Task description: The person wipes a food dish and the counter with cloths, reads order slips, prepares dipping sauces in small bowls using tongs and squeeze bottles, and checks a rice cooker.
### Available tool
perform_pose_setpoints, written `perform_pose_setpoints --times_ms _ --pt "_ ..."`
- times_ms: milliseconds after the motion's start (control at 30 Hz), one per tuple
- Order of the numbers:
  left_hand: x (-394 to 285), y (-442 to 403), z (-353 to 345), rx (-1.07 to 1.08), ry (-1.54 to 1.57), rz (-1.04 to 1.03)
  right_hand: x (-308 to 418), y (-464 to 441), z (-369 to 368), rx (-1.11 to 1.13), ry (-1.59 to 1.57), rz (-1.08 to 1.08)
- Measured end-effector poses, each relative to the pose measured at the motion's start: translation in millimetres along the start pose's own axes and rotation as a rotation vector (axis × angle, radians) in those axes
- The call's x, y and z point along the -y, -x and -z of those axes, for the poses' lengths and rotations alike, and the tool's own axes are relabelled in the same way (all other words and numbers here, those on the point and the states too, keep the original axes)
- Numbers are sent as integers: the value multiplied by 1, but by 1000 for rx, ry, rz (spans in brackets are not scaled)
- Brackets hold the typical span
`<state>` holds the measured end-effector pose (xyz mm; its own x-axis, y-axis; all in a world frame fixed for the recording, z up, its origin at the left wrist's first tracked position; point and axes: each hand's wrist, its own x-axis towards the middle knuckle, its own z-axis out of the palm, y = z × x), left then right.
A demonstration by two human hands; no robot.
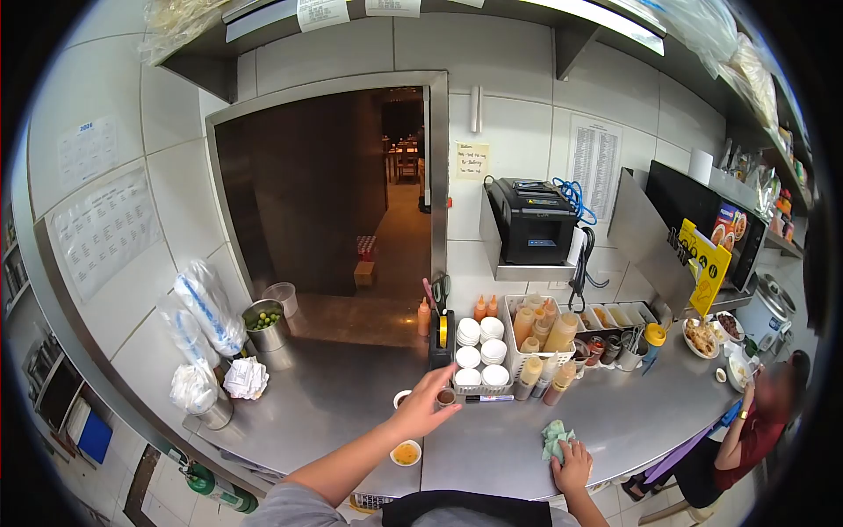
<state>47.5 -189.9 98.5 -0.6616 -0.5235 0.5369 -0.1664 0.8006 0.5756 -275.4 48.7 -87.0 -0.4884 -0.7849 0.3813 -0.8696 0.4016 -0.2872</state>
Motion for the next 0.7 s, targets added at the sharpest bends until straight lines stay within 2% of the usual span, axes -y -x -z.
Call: perform_pose_setpoints --times_ms 33,100,133,200,233,300,333,400,467,700 --pt "6 9 3 4 -1 -3 0 0 -1 -5 0 3" --pt "24 35 3 -44 132 326 0 1 -1 -12 -1 -1" --pt "32 49 3 -37 131 322 1 1 0 -11 -3 -5" --pt "47 74 3 -185 60 397 1 0 0 -16 -5 -18" --pt "49 86 7 -178 60 392 1 0 -2 -6 -18 -40" --pt "51 111 16 -41 -16 582 6 2 -4 4 -33 -73" --pt "60 126 16 -31 -18 579 10 3 -4 18 -53 -46" --pt "80 156 14 110 -273 503 21 9 -5 36 -77 -33" --pt "87 176 14 139 -291 517 39 17 -6 3 -35 106" --pt "82 195 12 108 -231 436 95 39 -19 2 -31 308"
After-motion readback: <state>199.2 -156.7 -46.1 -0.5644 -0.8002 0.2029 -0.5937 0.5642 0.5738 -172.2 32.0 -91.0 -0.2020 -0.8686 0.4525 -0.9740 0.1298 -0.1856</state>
